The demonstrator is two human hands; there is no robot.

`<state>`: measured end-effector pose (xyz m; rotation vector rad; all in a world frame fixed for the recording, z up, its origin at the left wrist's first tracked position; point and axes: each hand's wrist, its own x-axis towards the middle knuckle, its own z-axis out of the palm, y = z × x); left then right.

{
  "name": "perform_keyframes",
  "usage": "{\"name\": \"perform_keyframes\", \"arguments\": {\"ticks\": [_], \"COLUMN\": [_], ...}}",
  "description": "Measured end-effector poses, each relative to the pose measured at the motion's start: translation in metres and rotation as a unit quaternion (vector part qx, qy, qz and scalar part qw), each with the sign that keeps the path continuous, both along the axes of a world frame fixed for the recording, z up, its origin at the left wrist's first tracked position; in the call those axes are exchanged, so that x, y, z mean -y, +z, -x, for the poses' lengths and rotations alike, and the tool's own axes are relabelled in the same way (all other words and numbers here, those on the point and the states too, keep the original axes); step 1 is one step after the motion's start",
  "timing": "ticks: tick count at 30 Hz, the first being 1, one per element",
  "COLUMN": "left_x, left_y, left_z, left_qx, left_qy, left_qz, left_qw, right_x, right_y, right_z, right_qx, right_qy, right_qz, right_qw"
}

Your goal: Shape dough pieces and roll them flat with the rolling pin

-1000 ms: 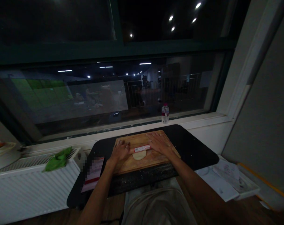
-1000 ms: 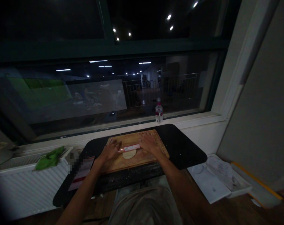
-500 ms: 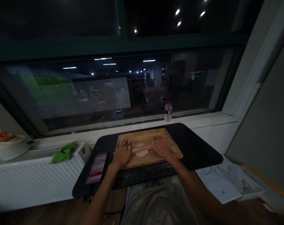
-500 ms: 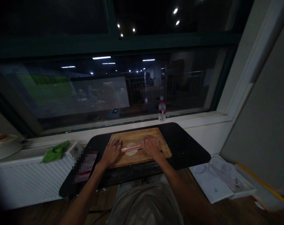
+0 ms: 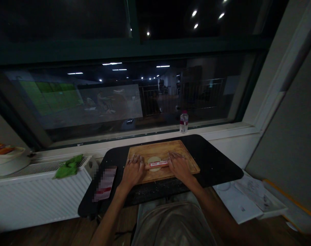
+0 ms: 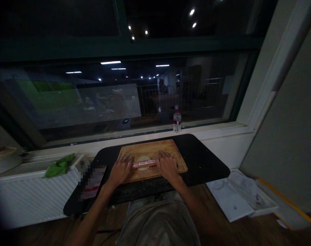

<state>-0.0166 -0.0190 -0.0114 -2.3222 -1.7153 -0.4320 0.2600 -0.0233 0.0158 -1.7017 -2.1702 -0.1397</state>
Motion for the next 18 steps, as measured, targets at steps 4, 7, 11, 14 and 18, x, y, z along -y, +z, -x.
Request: {"name": "perform_keyframes", "arguments": {"ticks": [4,7,11,14,18], "left_x": [0.007,0.01,0.01,0.007,0.0], "left_y": [-0.002,-0.006,-0.009,-0.005,0.009], "left_z": [-0.001,-0.002,-0.004,-0.008,-0.012], "left_qx": [0.017,0.03,0.045,0.057,0.062], "left_qy": [-0.005,0.007,0.026,0.044,0.074], "left_qz": [-0.018,-0.026,-0.026,-0.013,0.035], "left_qw": [1.0,0.999,0.998,0.997,0.995], "right_x": [0.005,0.002,-0.013,-0.03,-0.056], "right_y": [-0.005,-0.006,-0.002,0.004,0.01], "right_z": [-0.003,-0.005,-0.003,0.001,0.006], "right_qx": [-0.003,-0.006,0.004,0.019,0.033], "right_qy": [0.005,0.011,0.023,0.027,0.047], "right_qz": [0.004,0.005,0.012,0.012,0.028], "right_qw": [1.0,1.0,1.0,0.999,0.998]}}
